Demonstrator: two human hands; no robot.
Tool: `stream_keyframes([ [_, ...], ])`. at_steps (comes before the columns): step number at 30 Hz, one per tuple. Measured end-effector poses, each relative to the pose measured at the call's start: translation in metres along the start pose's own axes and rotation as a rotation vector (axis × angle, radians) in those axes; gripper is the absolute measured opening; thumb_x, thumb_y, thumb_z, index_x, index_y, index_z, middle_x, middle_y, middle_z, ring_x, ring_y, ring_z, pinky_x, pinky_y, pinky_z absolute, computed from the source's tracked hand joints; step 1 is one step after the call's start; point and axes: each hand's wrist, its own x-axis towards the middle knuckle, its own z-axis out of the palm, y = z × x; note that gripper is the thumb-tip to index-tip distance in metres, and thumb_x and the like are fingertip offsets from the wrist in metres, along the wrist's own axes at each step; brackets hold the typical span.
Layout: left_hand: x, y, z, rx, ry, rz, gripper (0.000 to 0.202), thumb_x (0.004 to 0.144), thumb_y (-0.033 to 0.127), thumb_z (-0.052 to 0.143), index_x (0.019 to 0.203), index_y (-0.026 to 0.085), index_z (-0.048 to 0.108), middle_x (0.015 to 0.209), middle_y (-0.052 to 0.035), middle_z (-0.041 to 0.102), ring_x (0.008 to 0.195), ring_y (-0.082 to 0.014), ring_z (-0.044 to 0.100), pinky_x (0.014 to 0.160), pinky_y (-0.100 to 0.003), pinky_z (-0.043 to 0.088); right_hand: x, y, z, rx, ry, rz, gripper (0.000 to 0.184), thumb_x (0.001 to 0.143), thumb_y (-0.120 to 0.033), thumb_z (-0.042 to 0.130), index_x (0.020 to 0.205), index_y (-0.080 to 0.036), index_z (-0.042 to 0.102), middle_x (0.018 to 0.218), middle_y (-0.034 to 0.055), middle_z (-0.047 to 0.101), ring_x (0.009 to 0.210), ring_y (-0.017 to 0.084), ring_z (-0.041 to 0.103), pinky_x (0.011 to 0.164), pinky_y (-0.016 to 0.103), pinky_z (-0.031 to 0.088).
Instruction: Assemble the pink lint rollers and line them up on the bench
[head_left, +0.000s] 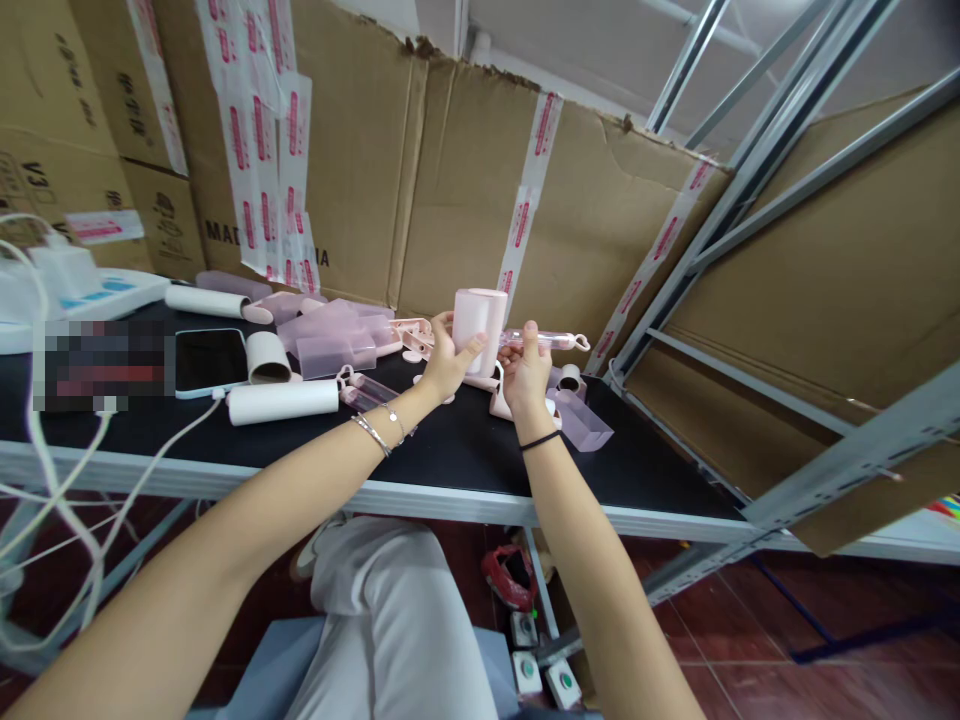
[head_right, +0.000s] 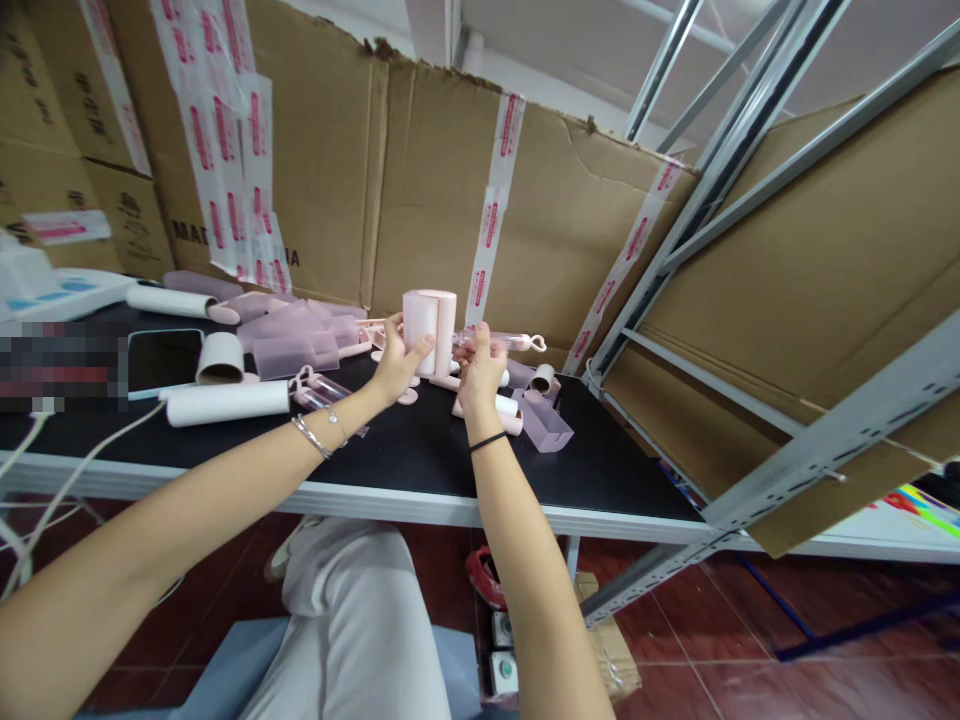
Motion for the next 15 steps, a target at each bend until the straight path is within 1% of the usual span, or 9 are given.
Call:
stream_keyframes([
  [5,-0.003,0.002,0.003,0.012,0.005,0.007,0.057,0.074,0.05,0.065,0.108,0.022,0.029,0.112,-0.0104,0.051,0.114,-0.0237,0.052,0.098,-0.037,0.04,0.002,0.001,-0.001,-0.016,0.001,-0.031,0.042,0.071,-0.051,0.067,0.071,-0.023,0.035,0.05,-0.013,0.044,0.039,0.004,0.044,0.041,0.017,0.037],
  [10,-0.007,-0.003,0.009,0.006,0.042,-0.002,0.056,0.075,0.05,0.064,0.107,0.022,0.027,0.121,-0.0131,0.046,0.112,-0.022,0.053,0.096,-0.036,0.041,0.005,0.002,-0.004,-0.033,0.021,-0.074,0.044,0.07,-0.052,0.068,0.07,-0.023,0.035,0.05,-0.0128,0.044,0.039,0.003,0.043,0.04,0.017,0.035],
  [15,-0.011,-0.002,0.014,0.017,0.08,-0.017,0.055,0.075,0.046,0.065,0.107,0.022,0.027,0.12,-0.0121,0.046,0.112,-0.0221,0.053,0.098,-0.037,0.041,0.002,0.002,-0.002,-0.106,0.038,-0.139,0.041,0.07,-0.05,0.068,0.071,-0.022,0.038,0.05,-0.0121,0.043,0.04,0.004,0.041,0.041,0.018,0.036],
])
